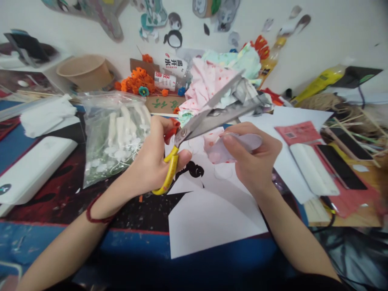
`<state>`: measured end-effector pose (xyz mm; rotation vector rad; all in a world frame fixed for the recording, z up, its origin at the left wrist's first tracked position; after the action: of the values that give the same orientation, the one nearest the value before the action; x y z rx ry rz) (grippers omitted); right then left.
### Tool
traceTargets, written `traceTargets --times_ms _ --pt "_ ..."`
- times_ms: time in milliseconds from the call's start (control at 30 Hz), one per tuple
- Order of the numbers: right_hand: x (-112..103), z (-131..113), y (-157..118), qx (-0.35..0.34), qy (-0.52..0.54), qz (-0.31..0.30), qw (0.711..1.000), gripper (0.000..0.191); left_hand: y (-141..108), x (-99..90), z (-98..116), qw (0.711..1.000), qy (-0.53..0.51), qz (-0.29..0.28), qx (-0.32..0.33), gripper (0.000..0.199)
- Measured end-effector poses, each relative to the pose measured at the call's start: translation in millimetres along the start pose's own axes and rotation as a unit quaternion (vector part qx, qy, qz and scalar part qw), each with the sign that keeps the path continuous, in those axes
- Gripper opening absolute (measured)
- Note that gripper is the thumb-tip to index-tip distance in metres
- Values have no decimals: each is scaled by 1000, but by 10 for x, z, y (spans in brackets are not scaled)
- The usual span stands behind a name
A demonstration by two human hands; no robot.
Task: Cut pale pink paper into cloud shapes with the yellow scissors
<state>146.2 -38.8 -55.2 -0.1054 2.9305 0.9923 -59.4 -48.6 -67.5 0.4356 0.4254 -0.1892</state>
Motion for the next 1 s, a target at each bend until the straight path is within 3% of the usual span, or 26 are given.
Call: traceTargets --times_ms 100,167,333,633,833,1000 --pt "-71 -19 20 -12 -24 15 1000 3 -25 -20 -13 991 128 -29 -14 52" --pt "-96 -43 30 -30 -37 16 999 3 -43 2 -8 987 155 -44 -2 51" --pt "-106 -95 34 -79 -37 4 996 17 -59 72 68 982 174 -55 43 51" --pt "-79 -98 24 -163 -28 -36 986 32 -36 111 230 971 229 -63 28 52" --pt "-84 -75 23 -165 -28 -27 986 28 -59 126 274 968 236 -56 68 48" --pt "-83 -88 20 -154 -44 -29 987 24 -52 141 247 971 224 -63 46 48"
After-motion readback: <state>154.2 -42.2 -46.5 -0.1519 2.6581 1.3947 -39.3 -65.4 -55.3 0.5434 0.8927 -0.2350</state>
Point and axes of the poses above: each hand's wrist, its own y-axis towards the middle knuckle, its own x-axis out of the palm, z = x × y, the point moved 7 cm from there along y, towards the middle knuckle, and after that the axes turned 9 degrees about -z, right-handed, at the moved point
